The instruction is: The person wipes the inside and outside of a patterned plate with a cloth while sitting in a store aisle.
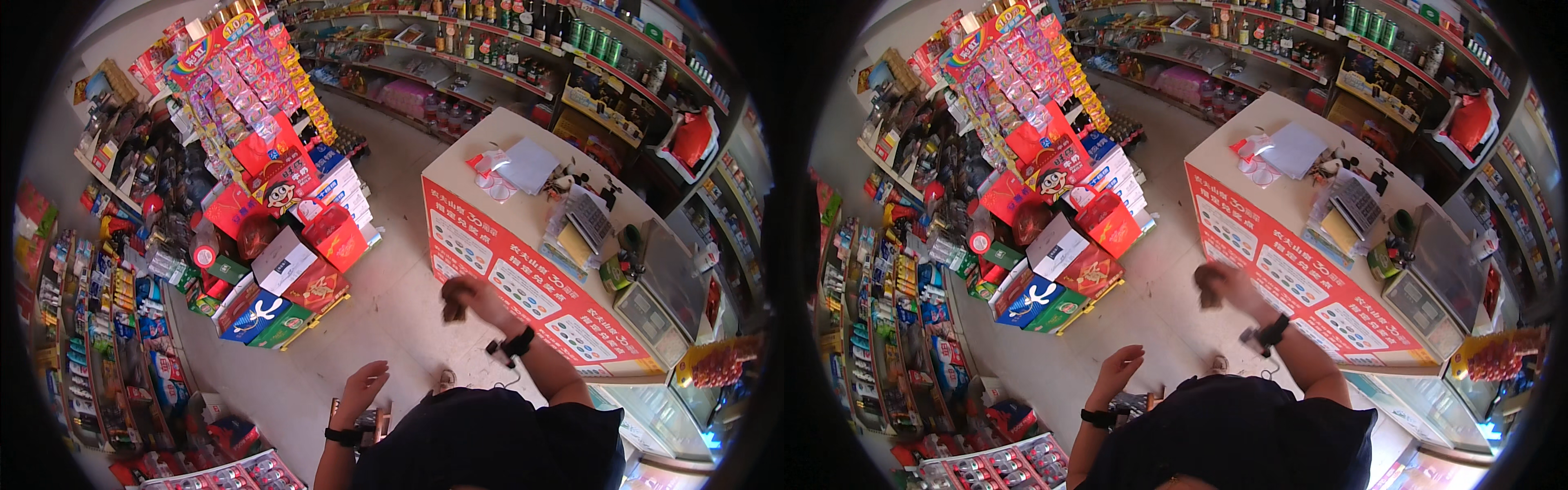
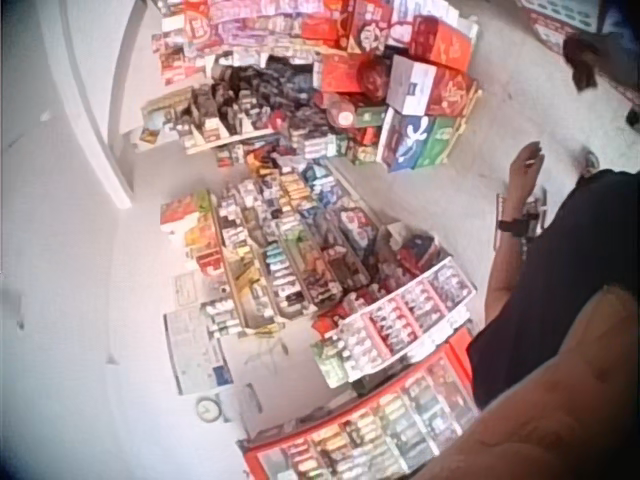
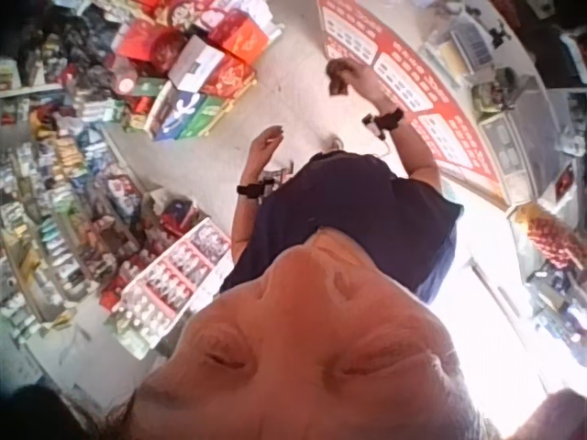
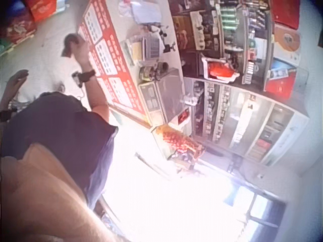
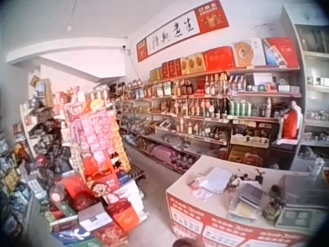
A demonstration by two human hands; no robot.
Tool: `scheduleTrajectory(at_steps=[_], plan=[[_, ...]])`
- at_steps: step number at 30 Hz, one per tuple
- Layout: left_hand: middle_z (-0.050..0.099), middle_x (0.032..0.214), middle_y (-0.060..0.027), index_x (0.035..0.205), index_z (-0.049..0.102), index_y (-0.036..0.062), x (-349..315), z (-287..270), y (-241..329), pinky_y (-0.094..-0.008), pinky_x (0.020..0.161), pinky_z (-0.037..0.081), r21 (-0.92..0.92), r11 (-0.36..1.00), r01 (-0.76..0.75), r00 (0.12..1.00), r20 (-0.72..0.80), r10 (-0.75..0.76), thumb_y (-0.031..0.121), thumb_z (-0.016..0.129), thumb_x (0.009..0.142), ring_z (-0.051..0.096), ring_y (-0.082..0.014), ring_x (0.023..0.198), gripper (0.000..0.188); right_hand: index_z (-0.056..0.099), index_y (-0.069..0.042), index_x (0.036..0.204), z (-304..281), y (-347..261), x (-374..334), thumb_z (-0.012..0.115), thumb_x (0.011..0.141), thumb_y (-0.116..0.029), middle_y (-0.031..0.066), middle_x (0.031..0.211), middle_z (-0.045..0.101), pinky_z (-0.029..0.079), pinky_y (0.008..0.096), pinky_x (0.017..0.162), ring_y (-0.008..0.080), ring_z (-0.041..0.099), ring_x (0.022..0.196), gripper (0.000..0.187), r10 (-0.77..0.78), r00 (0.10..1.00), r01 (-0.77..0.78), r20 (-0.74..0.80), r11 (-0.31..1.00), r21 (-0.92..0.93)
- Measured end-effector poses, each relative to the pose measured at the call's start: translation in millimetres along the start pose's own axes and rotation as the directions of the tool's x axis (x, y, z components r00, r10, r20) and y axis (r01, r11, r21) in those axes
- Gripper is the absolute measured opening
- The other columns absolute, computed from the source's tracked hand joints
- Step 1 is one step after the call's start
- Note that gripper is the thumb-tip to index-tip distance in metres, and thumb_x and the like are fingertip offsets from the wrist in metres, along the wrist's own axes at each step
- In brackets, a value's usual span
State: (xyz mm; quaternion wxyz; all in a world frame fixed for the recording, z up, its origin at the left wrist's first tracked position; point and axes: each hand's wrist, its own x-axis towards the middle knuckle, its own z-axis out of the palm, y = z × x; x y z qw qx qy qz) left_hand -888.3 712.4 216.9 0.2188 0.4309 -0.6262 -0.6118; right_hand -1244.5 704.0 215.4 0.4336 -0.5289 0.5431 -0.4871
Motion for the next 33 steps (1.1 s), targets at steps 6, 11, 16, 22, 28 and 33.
scheduleTrajectory(at_steps=[6, 11, 16, 22, 28, 33], plan=[[0.068, 0.106, -0.0085, 0.117, 0.06, 0.0004, -1.2, -21.7, -26.5, -0.0266, 0.083, 0.05, 0.063, 0.964, 0.257, 0.954, -0.179, -0.242, 0.013, 0.066, 0.09, 0.063, -0.014, 0.099, 0.03, 0.063, -0.011, 0.107, -114.2, 18.8, 68.9, 0.06, 0.079, -0.007, 0.0135, 0.097, 0.064, 0.052, 0.0421, 0.075, 0.0353, 0.062, 0.09, 0.028, -0.435, 0.799, -0.113, -0.416, 0.57, -0.814], [0.068, 0.105, -0.0096, 0.116, 0.061, 0.0002, -16.3, -31.8, -86.0, -0.028, 0.083, 0.05, 0.012, 0.96, 0.281, 0.936, -0.224, -0.272, 0.017, 0.066, 0.09, 0.064, -0.0157, 0.099, 0.031, 0.062, -0.01, 0.107, -121.9, 59.5, 95.6, 0.062, 0.081, -0.012, 0.0132, 0.096, 0.065, 0.051, 0.0427, 0.076, 0.0342, 0.062, 0.09, 0.027, -0.378, 0.819, -0.204, -0.431, 0.51, -0.836], [0.068, 0.103, -0.0125, 0.117, 0.061, -0.0022, -25.6, -41.1, -106.0, -0.0304, 0.084, 0.05, 0.045, 0.926, 0.375, 0.901, -0.252, -0.352, 0.02, 0.064, 0.09, 0.064, -0.0184, 0.095, 0.035, 0.063, -0.009, 0.104, -125.8, 70.6, 102.0, 0.061, 0.083, -0.016, 0.0133, 0.094, 0.065, 0.052, 0.0417, 0.074, 0.0352, 0.063, 0.085, 0.022, -0.388, 0.789, -0.08, -0.476, 0.703, -0.707], [0.067, 0.108, -0.0112, 0.118, 0.061, -0.0028, -10.5, -35.2, -114.9, -0.0304, 0.087, 0.049, -0.068, 0.898, 0.434, 0.854, -0.286, -0.434, 0.021, 0.063, 0.091, 0.062, -0.0173, 0.1, 0.036, 0.064, -0.009, 0.105, -123.1, 81.3, 105.0, 0.063, 0.083, -0.017, 0.0134, 0.096, 0.066, 0.053, 0.0397, 0.073, 0.0339, 0.065, 0.085, 0.024, -0.385, 0.783, -0.132, -0.488, 0.664, -0.736], [0.068, 0.103, -0.0107, 0.116, 0.062, -0.0001, 16.9, -39.2, -125.4, -0.0298, 0.081, 0.051, -0.053, 0.9, 0.433, 0.864, -0.258, -0.432, 0.021, 0.065, 0.09, 0.064, -0.0157, 0.095, 0.033, 0.064, -0.009, 0.104, -121.0, 83.3, 109.2, 0.063, 0.082, -0.016, 0.0129, 0.095, 0.066, 0.053, 0.0388, 0.072, 0.0327, 0.065, 0.084, 0.024, -0.386, 0.77, -0.142, -0.507, 0.672, -0.727], [0.069, 0.1, -0.0095, 0.114, 0.062, -0.0009, 54.5, -39.1, -121.6, -0.029, 0.08, 0.05, -0.075, 0.904, 0.422, 0.88, -0.205, -0.428, 0.021, 0.065, 0.09, 0.064, -0.0153, 0.094, 0.033, 0.064, -0.007, 0.105, -123.4, 81.6, 109.6, 0.063, 0.083, -0.015, 0.0144, 0.095, 0.066, 0.052, 0.0388, 0.073, 0.0333, 0.066, 0.084, 0.023, -0.38, 0.77, -0.152, -0.513, 0.672, -0.725]])
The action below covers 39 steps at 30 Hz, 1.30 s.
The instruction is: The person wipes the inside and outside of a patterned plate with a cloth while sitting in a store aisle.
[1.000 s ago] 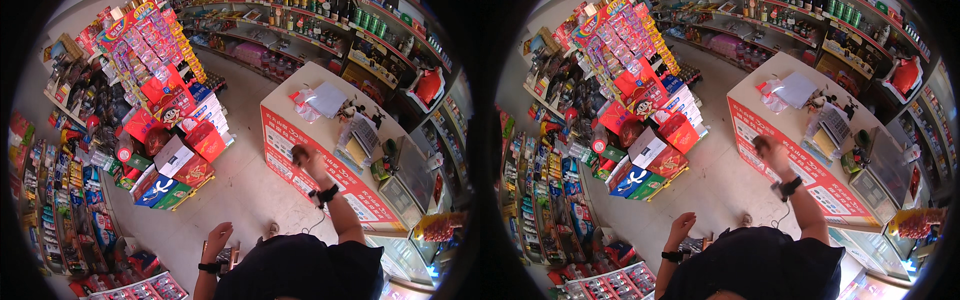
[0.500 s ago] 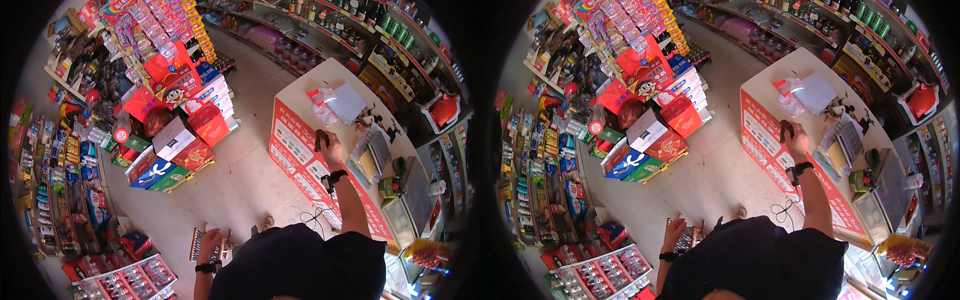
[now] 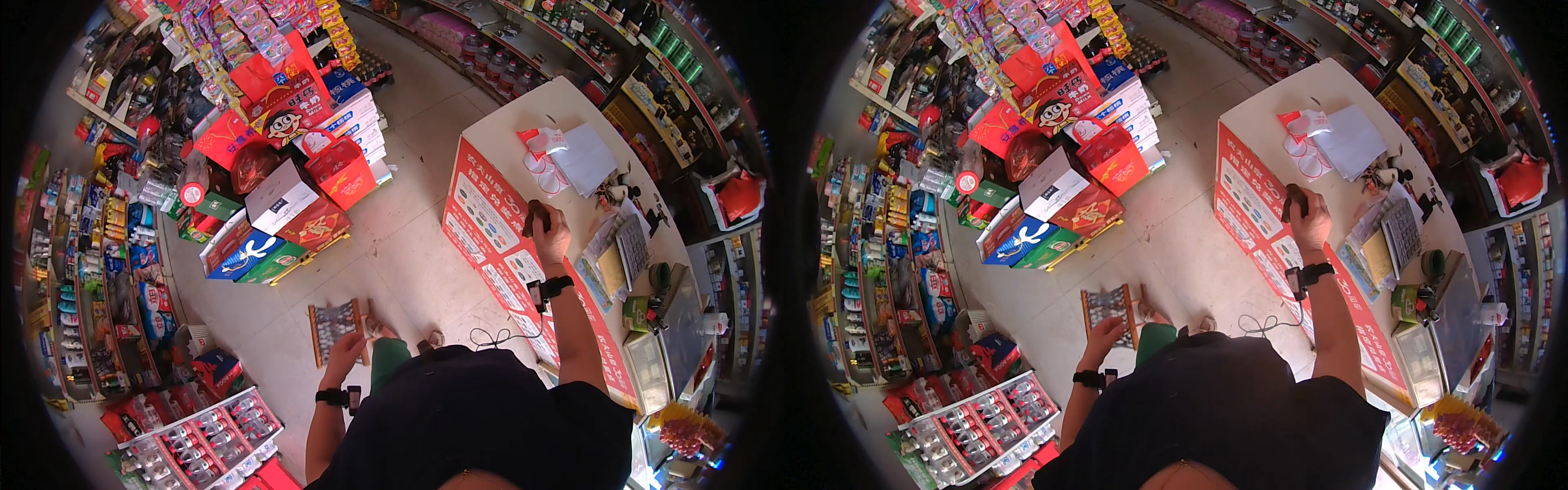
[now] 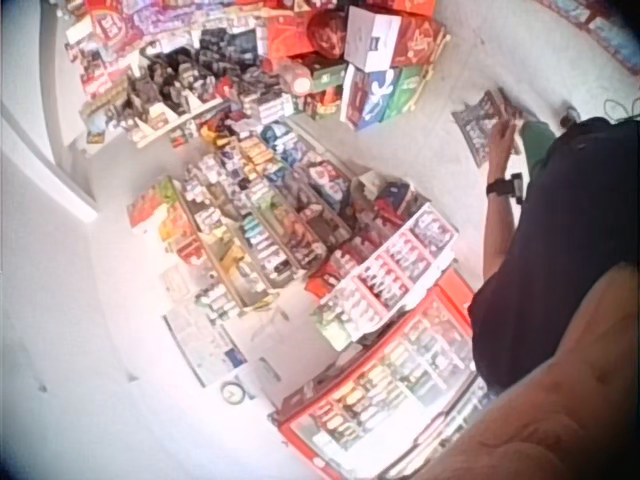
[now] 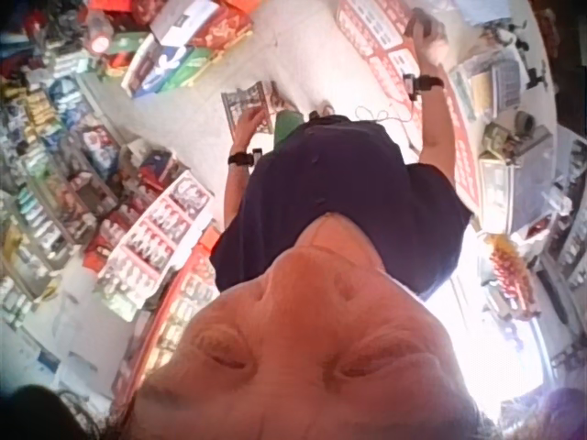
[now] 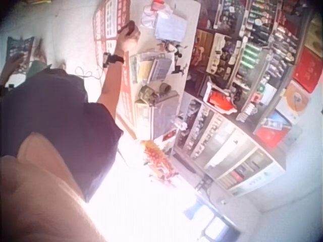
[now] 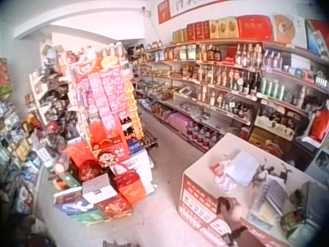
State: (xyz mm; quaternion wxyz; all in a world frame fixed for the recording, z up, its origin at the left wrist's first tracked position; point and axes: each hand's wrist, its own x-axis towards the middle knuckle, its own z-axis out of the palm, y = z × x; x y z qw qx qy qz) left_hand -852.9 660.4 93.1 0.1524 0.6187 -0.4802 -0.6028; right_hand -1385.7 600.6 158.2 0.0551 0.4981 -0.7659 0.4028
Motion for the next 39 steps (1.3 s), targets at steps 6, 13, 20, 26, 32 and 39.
scheduleTrajectory(at_steps=[6, 13, 20, 26, 32, 39], plan=[[0.068, 0.098, -0.0082, 0.114, 0.063, 0.0001, 36.7, -1.8, 37.8, -0.0276, 0.074, 0.049, 0.01, 1.0, -0.01, 0.999, 0.042, 0.01, 0.023, 0.066, 0.089, 0.062, -0.0135, 0.087, 0.034, 0.064, -0.008, 0.105, 1.6, -4.0, 4.7, 0.064, 0.083, -0.014, 0.0143, 0.093, 0.066, 0.052, 0.0385, 0.072, 0.0329, 0.066, 0.082, 0.023, 0.005, 1.0, -0.006, -0.017, 1.0, -0.009], [0.068, 0.097, -0.0066, 0.114, 0.063, 0.0017, 124.6, -34.1, 62.8, -0.0267, 0.07, 0.049, 0.058, 0.998, -0.025, 0.989, 0.148, 0.016, 0.025, 0.068, 0.088, 0.061, -0.0123, 0.083, 0.036, 0.065, -0.008, 0.103, 13.3, -12.2, 18.5, 0.065, 0.081, -0.015, 0.0116, 0.089, 0.065, 0.052, 0.038, 0.068, 0.0319, 0.065, 0.078, 0.023, 0.046, 0.998, -0.047, -0.048, 0.999, -0.024], [0.067, 0.091, -0.0055, 0.108, 0.065, 0.0024, 244.5, -116.0, 79.8, -0.0282, 0.063, 0.052, 0.083, 0.992, 0.091, 0.993, 0.067, -0.096, 0.025, 0.07, 0.085, 0.062, -0.0137, 0.078, 0.033, 0.065, -0.007, 0.106, 46.1, -43.3, 46.3, 0.062, 0.078, -0.01, 0.0134, 0.092, 0.066, 0.053, 0.0383, 0.074, 0.0328, 0.065, 0.084, 0.028, 0.218, 0.973, -0.218, 0.075, 0.976, -0.017], [0.066, 0.083, -0.0063, 0.106, 0.065, 0.0025, 323.7, -184.6, 87.0, -0.0284, 0.06, 0.051, 0.168, 0.971, 0.17, 0.985, -0.012, -0.17, 0.023, 0.069, 0.082, 0.061, -0.014, 0.07, 0.031, 0.065, -0.008, 0.103, 116.0, -82.7, 113.8, 0.064, 0.076, -0.009, 0.0123, 0.089, 0.066, 0.053, 0.0387, 0.069, 0.0323, 0.065, 0.078, 0.027, 0.114, 0.985, -0.107, 0.127, 0.992, -0.06], [0.065, 0.075, -0.0084, 0.099, 0.067, 0.0024, 350.2, -184.3, 94.0, -0.03, 0.057, 0.05, 0.286, 0.925, 0.248, 0.969, -0.068, -0.239, 0.023, 0.067, 0.081, 0.06, -0.0163, 0.062, 0.027, 0.065, -0.008, 0.103, 132.3, -69.2, 145.7, 0.065, 0.075, -0.01, 0.0129, 0.087, 0.066, 0.054, 0.0371, 0.066, 0.0321, 0.066, 0.075, 0.027, 0.105, 0.984, -0.108, 0.143, 0.994, 0.015], [0.07, 0.092, -0.0143, 0.102, 0.068, 0.0019, 359.8, -138.1, 100.2, -0.0345, 0.076, 0.053, 0.427, 0.904, -0.013, 0.999, 0.05, -0.009, 0.027, 0.069, 0.082, 0.068, -0.0252, 0.085, 0.032, 0.064, -0.005, 0.105, 129.4, -59.4, 147.3, 0.064, 0.076, -0.008, 0.0145, 0.089, 0.066, 0.054, 0.0368, 0.071, 0.032, 0.067, 0.081, 0.029, 0.199, 0.974, -0.211, 0.107, 0.971, 0.116]])
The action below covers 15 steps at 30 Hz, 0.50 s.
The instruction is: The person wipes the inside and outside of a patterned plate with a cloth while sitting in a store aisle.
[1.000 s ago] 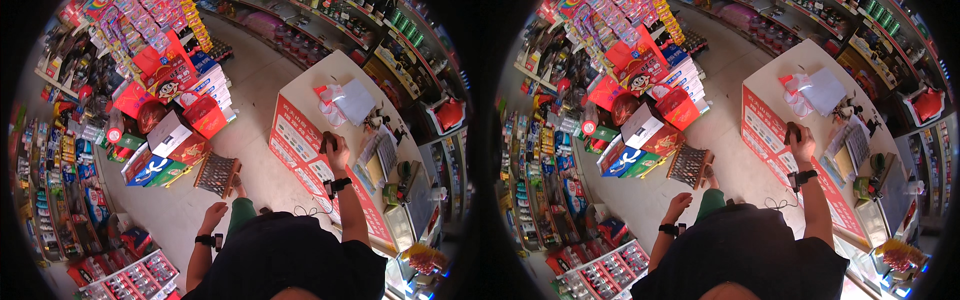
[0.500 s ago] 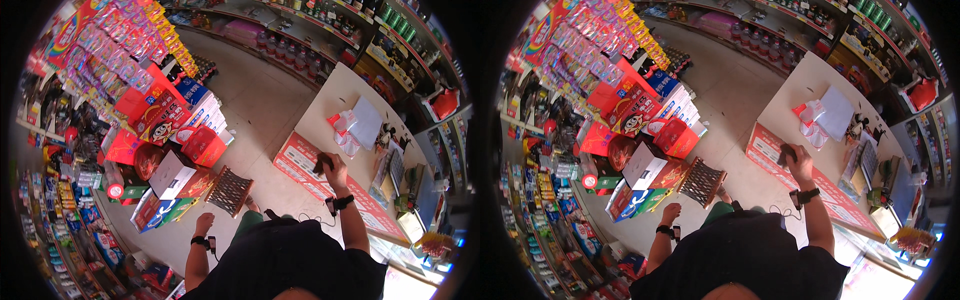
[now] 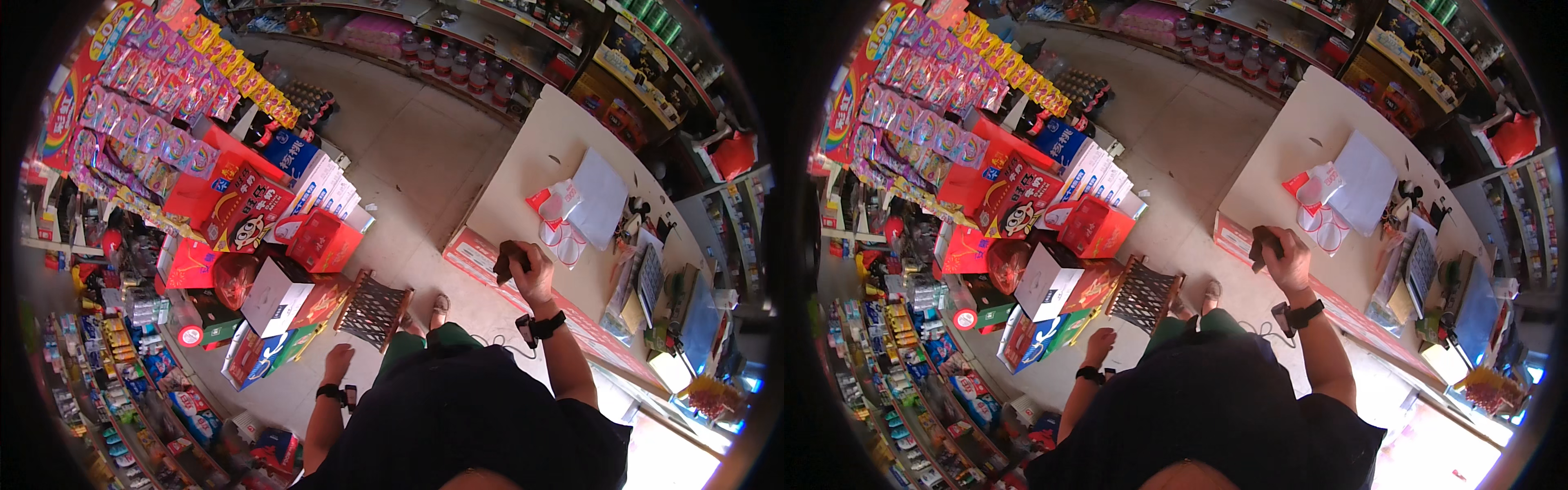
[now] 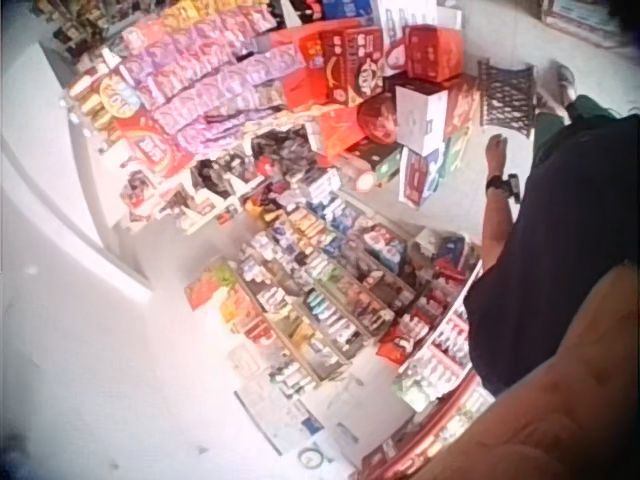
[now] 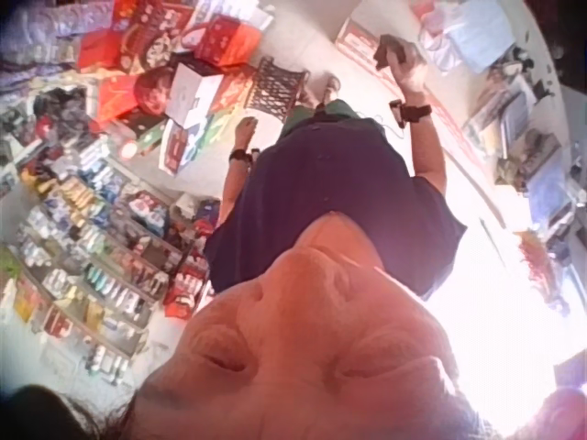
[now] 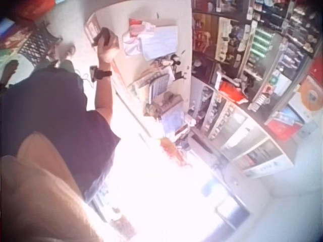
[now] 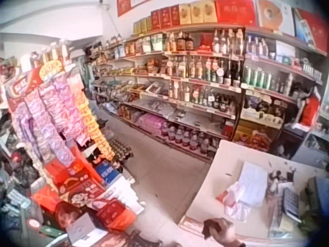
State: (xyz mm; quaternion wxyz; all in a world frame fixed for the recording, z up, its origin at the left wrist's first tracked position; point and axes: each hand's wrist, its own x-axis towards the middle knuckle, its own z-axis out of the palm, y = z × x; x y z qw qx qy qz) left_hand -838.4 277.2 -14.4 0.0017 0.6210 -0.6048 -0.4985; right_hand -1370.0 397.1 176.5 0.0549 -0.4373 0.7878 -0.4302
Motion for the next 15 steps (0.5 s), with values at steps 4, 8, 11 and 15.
scheduleTrajectory(at_steps=[4, 8, 11, 15], plan=[[0.069, 0.102, -0.0154, 0.103, 0.068, 0.0025, 1.9, 26.3, 51.3, -0.0361, 0.085, 0.051, 0.109, 0.993, -0.056, 0.987, 0.157, 0.038, 0.029, 0.068, 0.083, 0.066, -0.0303, 0.097, 0.033, 0.064, -0.005, 0.105, -5.2, 4.6, 12.6, 0.064, 0.076, -0.007, 0.0136, 0.089, 0.066, 0.054, 0.0369, 0.07, 0.0316, 0.067, 0.08, 0.029, -0.011, 1.0, 0.011, 0.029, 1.0, -0.025], [0.069, 0.1, -0.0153, 0.106, 0.068, 0.0023, 10.7, 18.7, 76.1, -0.035, 0.084, 0.052, 0.081, 0.996, 0.03, 0.993, 0.114, -0.039, 0.029, 0.069, 0.082, 0.067, -0.0279, 0.095, 0.036, 0.064, -0.006, 0.105, -8.3, 4.3, 8.7, 0.064, 0.075, -0.006, 0.013, 0.089, 0.066, 0.054, 0.0371, 0.069, 0.0309, 0.066, 0.078, 0.03, -0.005, 1.0, 0.005, 0.009, 1.0, 0.01], [0.069, 0.098, -0.0157, 0.106, 0.068, 0.0024, 20.3, 19.6, 80.5, -0.0351, 0.084, 0.052, 0.091, 0.996, -0.009, 0.995, 0.102, 0.0, 0.029, 0.069, 0.081, 0.067, -0.0269, 0.094, 0.036, 0.065, -0.006, 0.105, -10.7, 3.0, 10.2, 0.064, 0.075, -0.006, 0.0129, 0.089, 0.066, 0.054, 0.0372, 0.069, 0.0308, 0.066, 0.078, 0.03, -0.019, 1.0, 0.019, -0.001, 1.0, 0.014], [0.069, 0.099, -0.0156, 0.105, 0.068, 0.0023, 37.6, 19.8, 80.8, -0.0347, 0.084, 0.052, 0.091, 0.995, -0.034, 0.995, 0.1, 0.025, 0.03, 0.069, 0.081, 0.067, -0.0268, 0.094, 0.037, 0.064, -0.006, 0.104, -10.6, 4.5, 8.5, 0.065, 0.074, -0.007, 0.0133, 0.087, 0.066, 0.054, 0.0377, 0.068, 0.0313, 0.066, 0.078, 0.031, -0.024, 1.0, 0.024, 0.003, 0.999, 0.028]])
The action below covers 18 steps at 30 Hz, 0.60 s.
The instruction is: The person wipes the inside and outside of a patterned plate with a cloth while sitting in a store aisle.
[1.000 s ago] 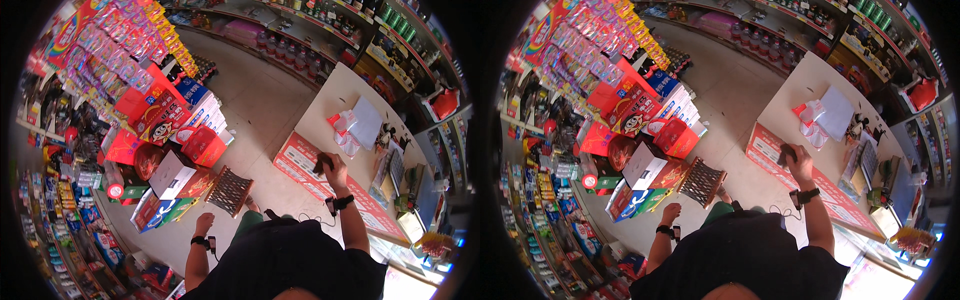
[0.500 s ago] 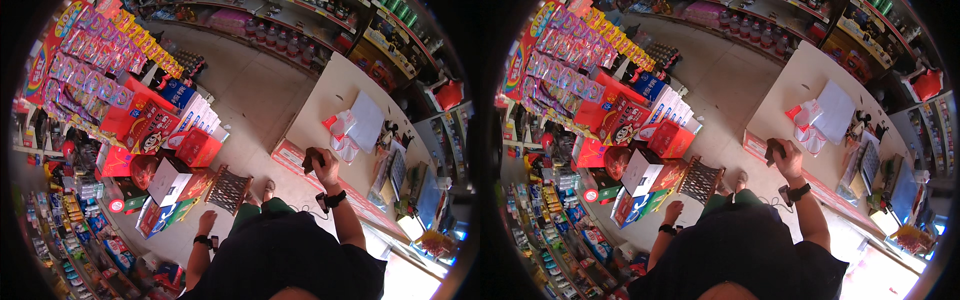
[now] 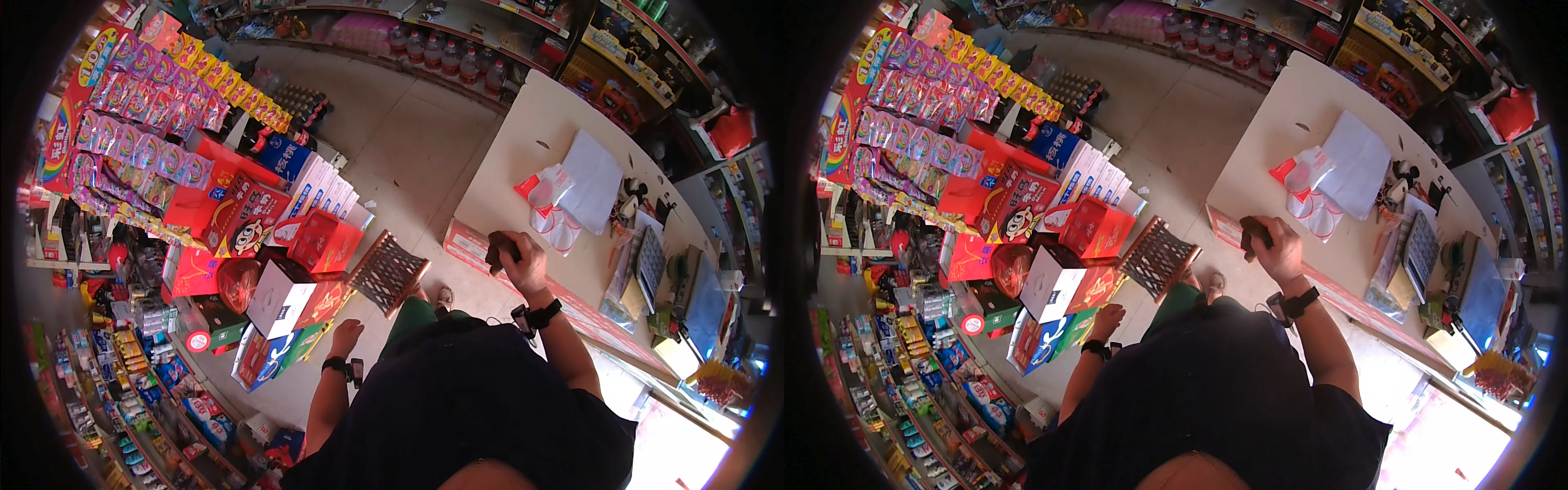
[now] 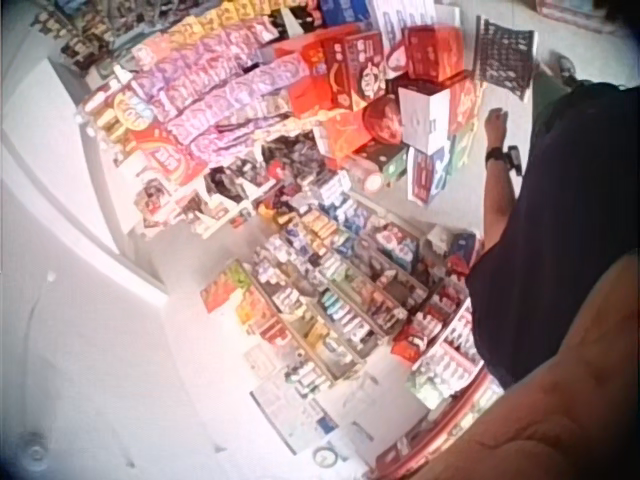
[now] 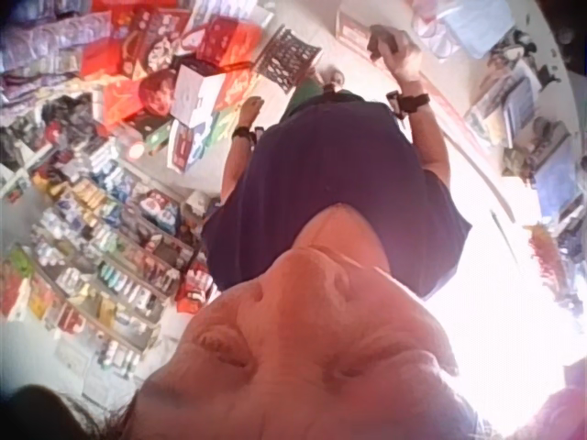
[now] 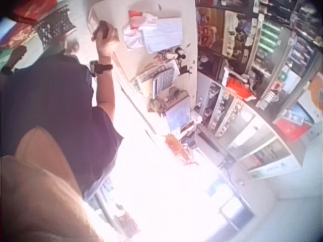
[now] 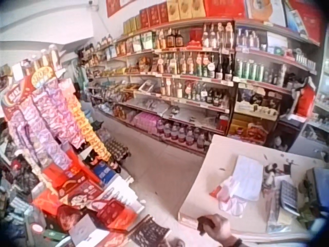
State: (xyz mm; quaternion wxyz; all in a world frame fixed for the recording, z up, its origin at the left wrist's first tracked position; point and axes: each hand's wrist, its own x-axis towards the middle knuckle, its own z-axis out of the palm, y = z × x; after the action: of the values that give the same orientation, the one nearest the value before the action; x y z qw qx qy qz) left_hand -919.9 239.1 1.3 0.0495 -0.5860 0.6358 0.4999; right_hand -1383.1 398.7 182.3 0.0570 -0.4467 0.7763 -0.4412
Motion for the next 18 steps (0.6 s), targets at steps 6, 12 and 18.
scheduleTrajectory(at_steps=[6, 12, 18], plan=[[0.068, 0.092, -0.0073, 0.109, 0.065, 0.0019, 20.5, 2.0, 2.6, -0.029, 0.066, 0.053, -0.006, 0.997, -0.078, 0.997, 0.013, 0.079, 0.024, 0.068, 0.084, 0.063, -0.015, 0.079, 0.033, 0.065, -0.006, 0.104, 1.5, -1.1, 0.2, 0.065, 0.073, -0.007, 0.0136, 0.086, 0.066, 0.053, 0.0381, 0.067, 0.0319, 0.065, 0.076, 0.03, -0.035, 0.999, 0.034, -0.034, 0.999, -0.016], [0.067, 0.089, -0.0061, 0.106, 0.064, 0.0018, 37.9, -13.9, 26.3, -0.0292, 0.066, 0.052, -0.028, 0.999, -0.042, 0.998, 0.048, 0.044, 0.024, 0.067, 0.084, 0.063, -0.0146, 0.078, 0.032, 0.065, -0.006, 0.104, 1.4, -3.3, 7.8, 0.064, 0.074, -0.007, 0.0137, 0.086, 0.066, 0.053, 0.0388, 0.067, 0.0324, 0.065, 0.077, 0.03, -0.009, 1.0, 0.008, -0.028, 0.999, -0.033], [0.067, 0.087, -0.0076, 0.102, 0.067, 0.0027, 80.1, -39.4, 62.2, -0.0292, 0.063, 0.052, -0.184, 0.979, 0.09, 0.992, 0.101, -0.072, 0.025, 0.069, 0.082, 0.063, -0.0144, 0.075, 0.03, 0.065, -0.004, 0.103, 9.6, -16.6, 23.5, 0.063, 0.075, -0.006, 0.0138, 0.087, 0.066, 0.053, 0.0385, 0.069, 0.0322, 0.065, 0.077, 0.028, 0.075, 0.996, -0.076, -0.057, 0.997, -0.014]])
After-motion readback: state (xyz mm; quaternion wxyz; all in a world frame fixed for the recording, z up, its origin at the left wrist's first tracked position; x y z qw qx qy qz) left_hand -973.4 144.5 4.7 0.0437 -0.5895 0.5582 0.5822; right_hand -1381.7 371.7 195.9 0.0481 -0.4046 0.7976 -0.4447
